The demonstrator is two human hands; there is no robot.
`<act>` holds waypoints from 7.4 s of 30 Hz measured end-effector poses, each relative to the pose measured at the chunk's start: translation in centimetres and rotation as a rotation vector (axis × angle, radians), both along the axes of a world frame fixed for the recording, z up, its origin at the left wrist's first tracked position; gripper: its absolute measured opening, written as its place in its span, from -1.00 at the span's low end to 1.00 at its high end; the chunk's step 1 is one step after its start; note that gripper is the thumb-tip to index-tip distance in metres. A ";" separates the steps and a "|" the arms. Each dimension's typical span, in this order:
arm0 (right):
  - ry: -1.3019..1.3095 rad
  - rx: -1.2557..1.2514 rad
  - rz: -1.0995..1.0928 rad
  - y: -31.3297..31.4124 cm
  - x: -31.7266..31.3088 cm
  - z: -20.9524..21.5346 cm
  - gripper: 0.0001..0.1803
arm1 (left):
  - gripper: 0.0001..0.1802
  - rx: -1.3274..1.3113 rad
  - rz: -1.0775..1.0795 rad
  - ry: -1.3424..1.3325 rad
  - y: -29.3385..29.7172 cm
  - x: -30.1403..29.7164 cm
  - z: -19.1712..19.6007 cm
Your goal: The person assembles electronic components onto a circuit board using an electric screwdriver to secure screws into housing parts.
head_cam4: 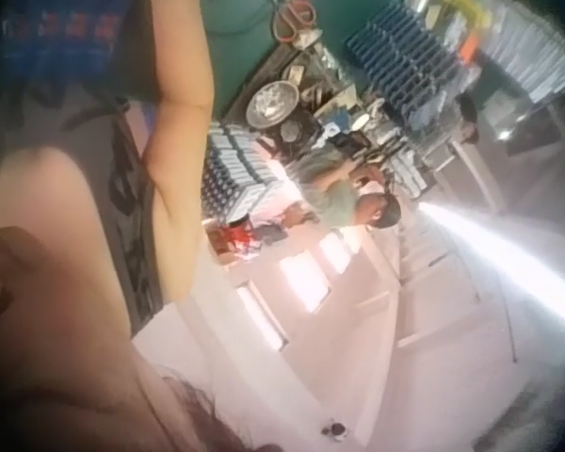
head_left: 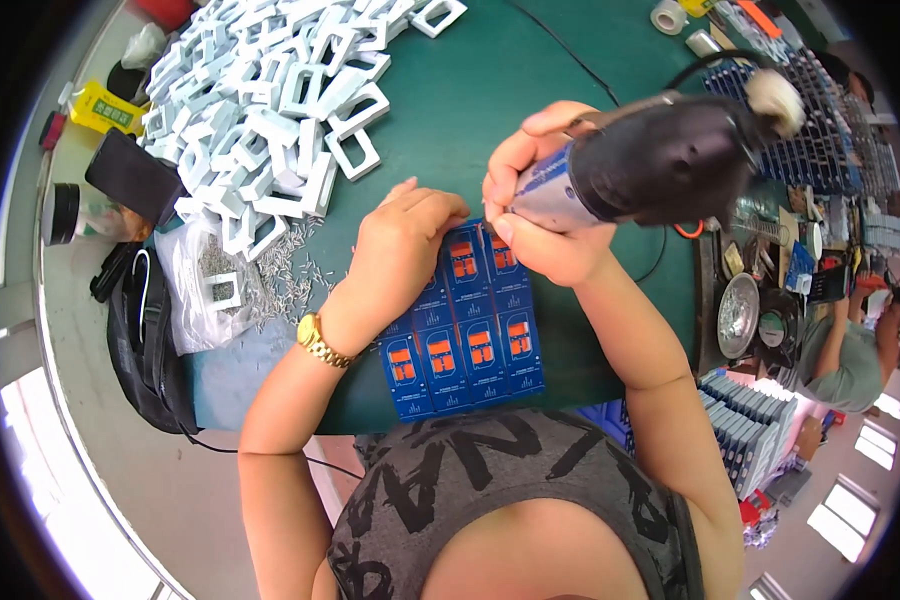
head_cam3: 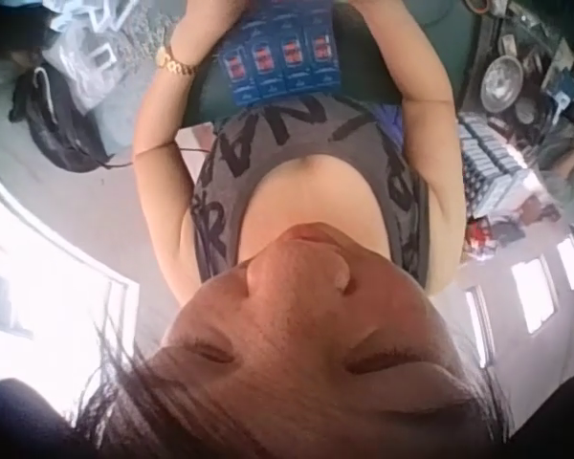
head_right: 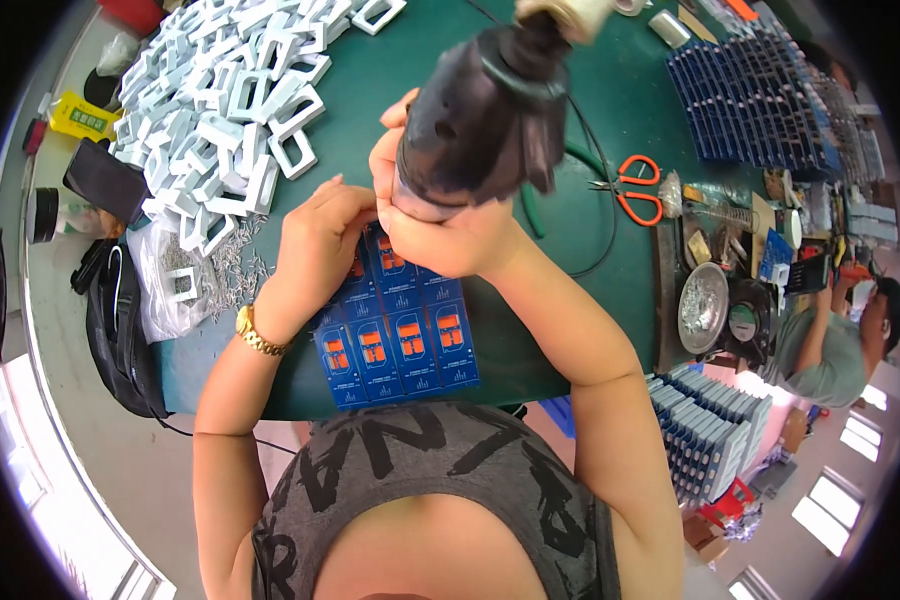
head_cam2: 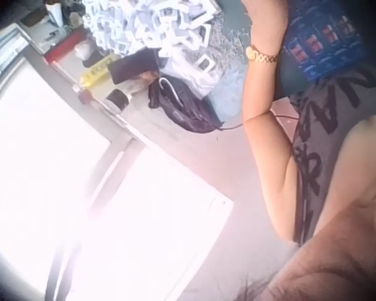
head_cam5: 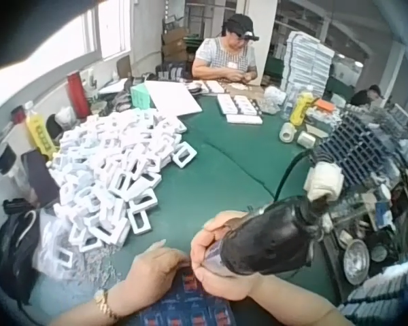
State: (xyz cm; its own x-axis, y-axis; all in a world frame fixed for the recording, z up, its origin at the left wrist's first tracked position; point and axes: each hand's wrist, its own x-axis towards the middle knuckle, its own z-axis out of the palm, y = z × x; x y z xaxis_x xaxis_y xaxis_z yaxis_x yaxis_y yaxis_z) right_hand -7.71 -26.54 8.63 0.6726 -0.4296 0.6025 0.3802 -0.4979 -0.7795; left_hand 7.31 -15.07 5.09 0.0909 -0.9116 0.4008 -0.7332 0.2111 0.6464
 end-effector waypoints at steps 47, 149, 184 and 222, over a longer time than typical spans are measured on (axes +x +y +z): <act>0.004 -0.025 0.119 0.8 0.5 1.1 -0.34 | -0.89 0.039 0.014 -0.184 0.8 0.5 0.2; -0.144 0.164 -0.185 4.5 -6.8 0.3 -0.35 | -0.82 0.096 -0.151 -0.244 0.3 -4.8 0.1; -0.272 0.325 -0.102 5.2 -6.6 -0.1 -0.25 | -0.94 0.109 -0.105 -0.013 2.5 -2.4 -0.2; -0.252 0.262 -0.113 6.2 -5.8 -0.5 -0.31 | -0.88 0.038 -0.212 -0.030 1.1 -2.8 -1.8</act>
State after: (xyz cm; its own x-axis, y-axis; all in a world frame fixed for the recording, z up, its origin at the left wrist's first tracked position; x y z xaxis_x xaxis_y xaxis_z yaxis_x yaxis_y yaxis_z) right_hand -13.53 -20.35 8.13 0.4567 -0.6539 0.6032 0.5305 -0.3442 -0.7747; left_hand 4.56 -13.94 3.25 -0.1165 -0.9236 0.3651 -0.6940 0.3387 0.6353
